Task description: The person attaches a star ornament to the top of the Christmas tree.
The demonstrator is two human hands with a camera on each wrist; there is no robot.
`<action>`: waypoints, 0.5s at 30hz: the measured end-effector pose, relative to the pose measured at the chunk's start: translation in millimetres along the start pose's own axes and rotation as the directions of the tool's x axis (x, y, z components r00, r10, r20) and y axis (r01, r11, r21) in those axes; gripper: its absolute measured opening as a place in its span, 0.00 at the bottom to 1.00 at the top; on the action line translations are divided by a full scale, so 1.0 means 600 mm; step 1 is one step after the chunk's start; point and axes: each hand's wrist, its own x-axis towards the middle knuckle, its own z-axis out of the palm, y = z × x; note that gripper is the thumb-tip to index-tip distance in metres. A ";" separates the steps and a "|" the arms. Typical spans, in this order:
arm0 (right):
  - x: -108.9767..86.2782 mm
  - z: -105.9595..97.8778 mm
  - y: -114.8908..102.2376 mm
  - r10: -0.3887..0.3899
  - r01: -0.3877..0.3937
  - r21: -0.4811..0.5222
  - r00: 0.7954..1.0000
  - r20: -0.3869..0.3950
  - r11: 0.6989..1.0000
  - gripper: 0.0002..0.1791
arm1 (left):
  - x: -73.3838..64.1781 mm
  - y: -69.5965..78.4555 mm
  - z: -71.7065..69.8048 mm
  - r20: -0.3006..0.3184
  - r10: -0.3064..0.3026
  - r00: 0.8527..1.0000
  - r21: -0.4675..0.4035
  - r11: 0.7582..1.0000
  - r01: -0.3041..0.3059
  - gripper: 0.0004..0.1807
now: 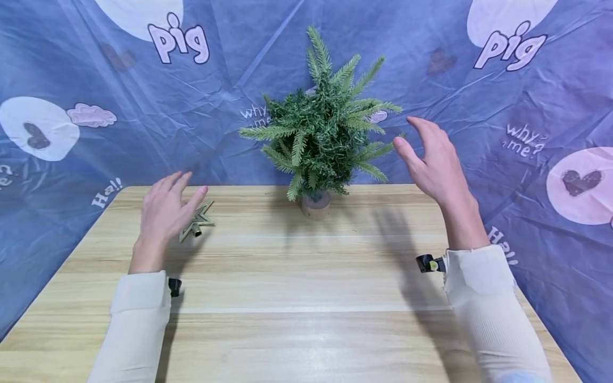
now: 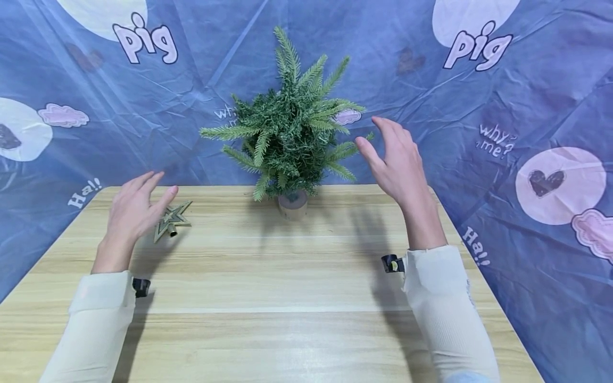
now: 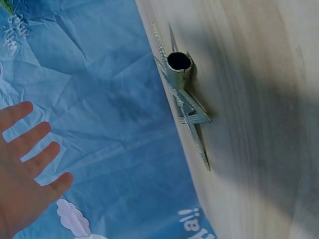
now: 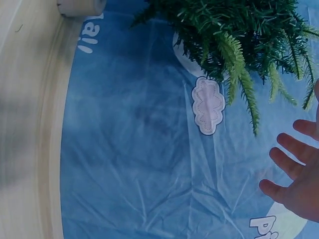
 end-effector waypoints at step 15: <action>0.024 -0.012 -0.041 -0.088 0.087 -0.007 0.994 -0.071 0.996 0.33 | -0.006 -0.036 0.001 -0.001 -0.090 0.996 -0.088 0.992 0.090 0.46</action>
